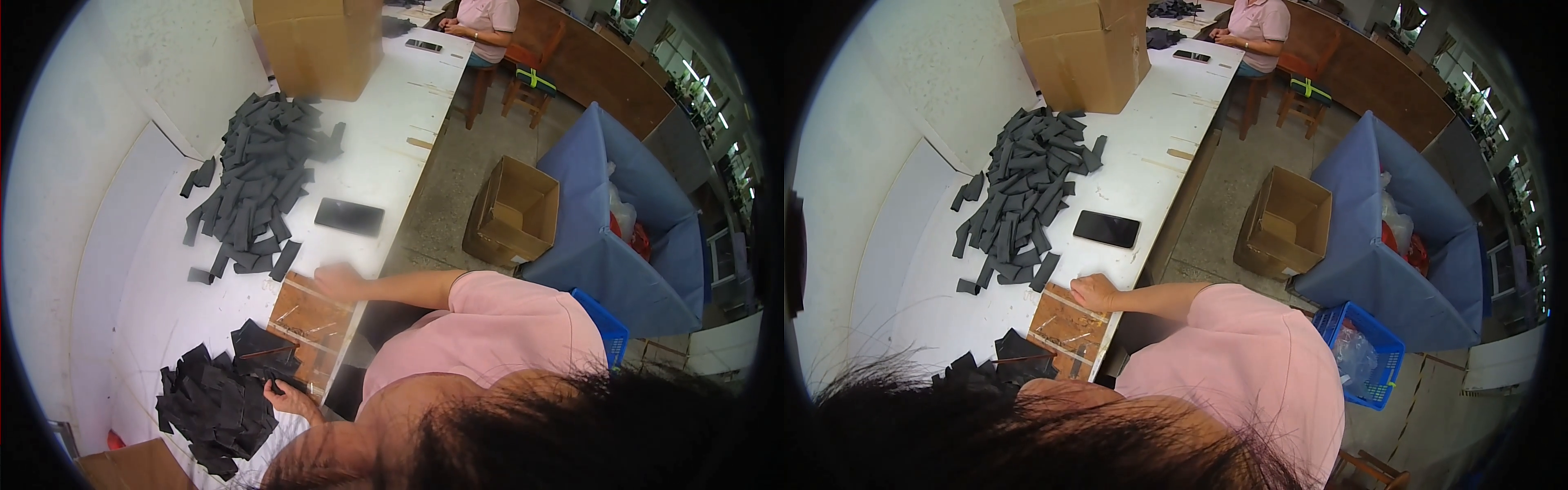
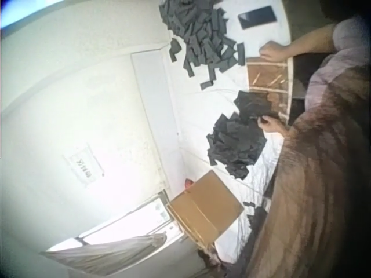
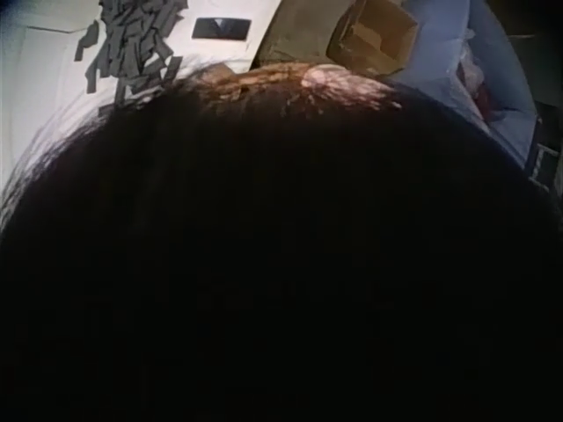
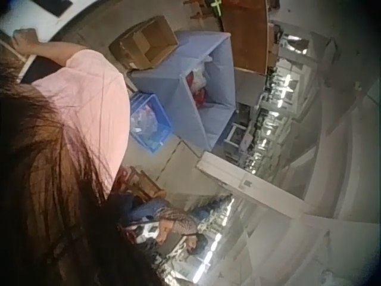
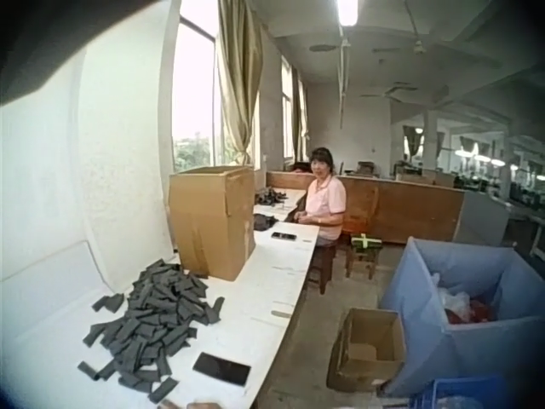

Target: The recorder is applying adhesive strips to black foam rectangular pieces at a manufacturing workbench.

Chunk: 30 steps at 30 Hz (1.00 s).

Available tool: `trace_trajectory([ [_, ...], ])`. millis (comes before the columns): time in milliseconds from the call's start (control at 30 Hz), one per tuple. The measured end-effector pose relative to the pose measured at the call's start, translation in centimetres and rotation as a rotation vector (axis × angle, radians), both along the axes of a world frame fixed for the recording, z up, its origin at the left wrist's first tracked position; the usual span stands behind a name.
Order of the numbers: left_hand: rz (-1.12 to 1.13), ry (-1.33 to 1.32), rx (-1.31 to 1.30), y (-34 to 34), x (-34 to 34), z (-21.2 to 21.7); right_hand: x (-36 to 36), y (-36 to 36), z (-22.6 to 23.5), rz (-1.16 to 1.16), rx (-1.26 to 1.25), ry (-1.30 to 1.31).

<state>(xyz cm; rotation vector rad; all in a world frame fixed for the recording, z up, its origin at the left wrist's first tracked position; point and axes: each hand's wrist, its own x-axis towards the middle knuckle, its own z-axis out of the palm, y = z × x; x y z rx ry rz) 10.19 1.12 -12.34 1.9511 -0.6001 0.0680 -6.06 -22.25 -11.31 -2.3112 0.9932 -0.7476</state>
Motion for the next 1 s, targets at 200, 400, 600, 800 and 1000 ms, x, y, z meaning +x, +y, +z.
trace_trajectory([
  [200,0.008,-0.002,-0.023,0.0,-0.2,0.2,0.2,0.1,-0.2,-0.013,-0.090,0.002],
  [400,0.013,0.001,0.010,0.2,0.3,-0.8,0.1,-0.2,-0.8,-0.005,-0.110,-0.014],
  [600,0.057,0.116,-0.056,0.2,0.2,-1.2,0.2,-0.1,-0.5,0.010,-0.085,-0.009],
  [800,0.062,0.023,0.058,0.4,0.5,-0.9,0.2,-0.2,-1.0,0.031,-0.009,-0.004],
  [1000,0.072,-0.008,0.102,0.7,0.9,-1.6,0.2,-0.2,-0.9,0.037,-0.005,0.022],
])
